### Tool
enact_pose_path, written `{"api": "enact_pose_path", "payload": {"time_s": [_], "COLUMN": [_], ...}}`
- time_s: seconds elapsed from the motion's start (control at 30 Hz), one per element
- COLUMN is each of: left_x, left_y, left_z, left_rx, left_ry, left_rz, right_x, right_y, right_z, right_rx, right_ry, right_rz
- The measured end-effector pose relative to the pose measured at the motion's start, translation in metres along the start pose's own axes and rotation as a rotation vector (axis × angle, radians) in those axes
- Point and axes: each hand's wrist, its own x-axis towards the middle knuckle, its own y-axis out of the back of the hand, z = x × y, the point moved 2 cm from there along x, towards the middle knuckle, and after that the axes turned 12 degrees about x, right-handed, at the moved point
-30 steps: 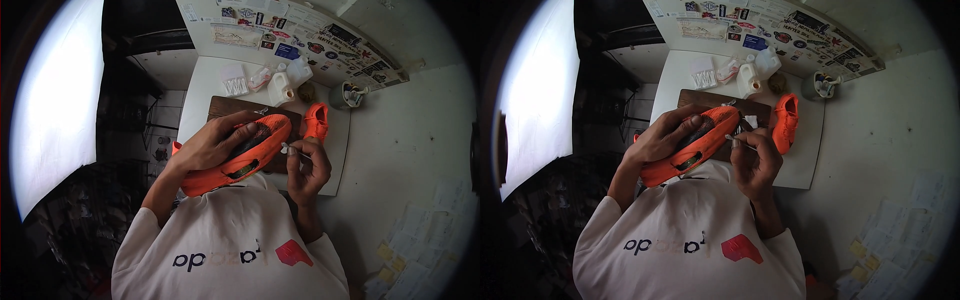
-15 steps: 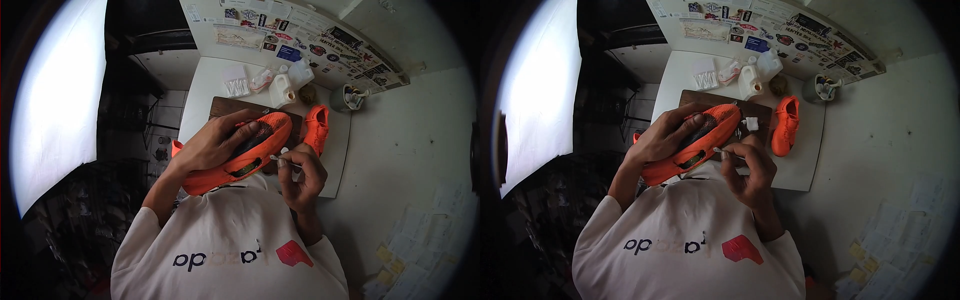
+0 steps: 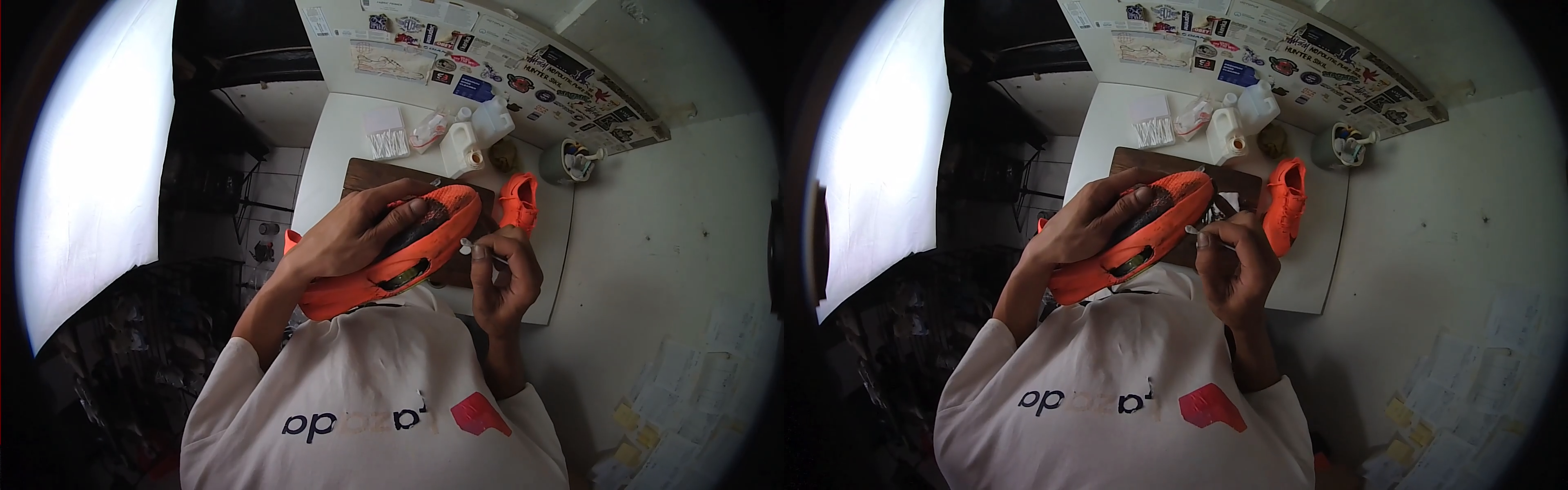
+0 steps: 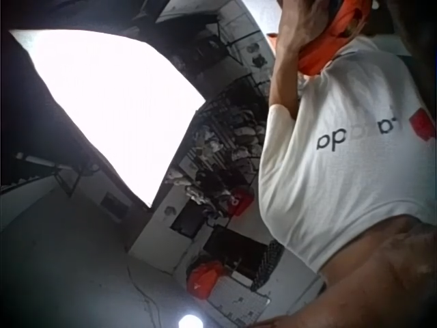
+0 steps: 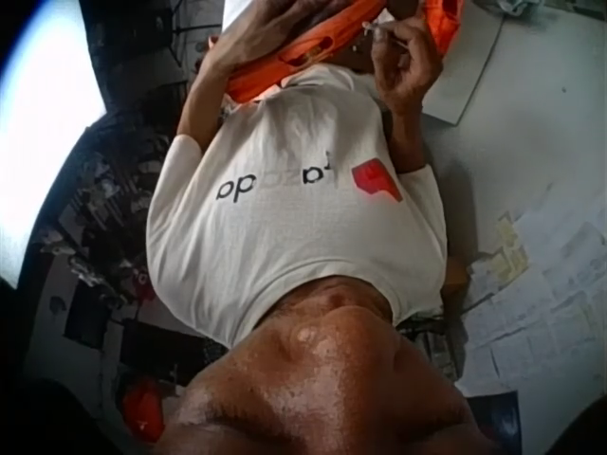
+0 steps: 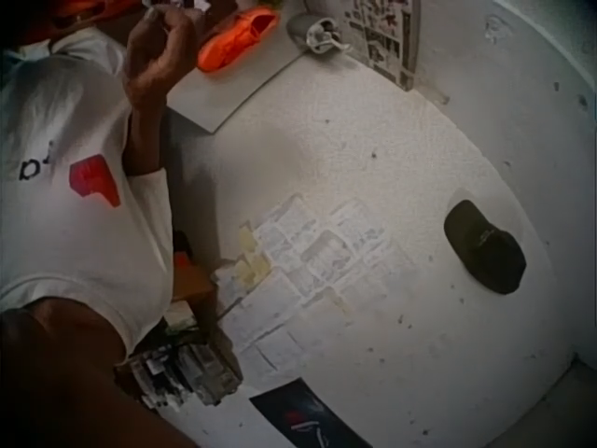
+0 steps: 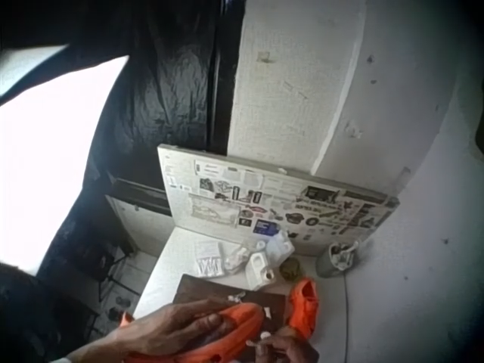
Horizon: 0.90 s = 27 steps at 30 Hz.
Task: The recorder is repairing a bright orange soccer shoe by applying adhesive with a cotton swab.
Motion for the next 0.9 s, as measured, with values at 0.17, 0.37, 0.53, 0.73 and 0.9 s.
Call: {"api": "enact_pose_path", "payload": {"time_s": [0.17,0.37,0.53,0.73,0.9], "left_x": [0.0,0.0,0.0,-0.001,0.0], "left_y": [0.0,-0.002,-0.002,-0.001,-0.004], "left_z": [-0.002,-0.003,-0.002,0.001,-0.005], "left_rx": [0.015,-0.013,-0.002,-0.025,-0.022], "left_ry": [0.009,-0.008,0.016,0.037,-0.003], "left_rz": [0.001,0.008,0.001,-0.028,0.001], "right_x": [0.0,-0.001,-0.002,-0.001,-0.003], "right_y": [-0.001,-0.006,-0.002,-0.002,0.0], "right_z": [-0.001,-0.01,-0.004,0.0,0.002], "right_rx": [-0.064,-0.072,-0.026,-0.042,-0.007], "right_ry": [0.045,0.042,0.036,0.049,0.067], "right_rz": [-0.032,-0.095,-0.023,-0.02,0.007]}}
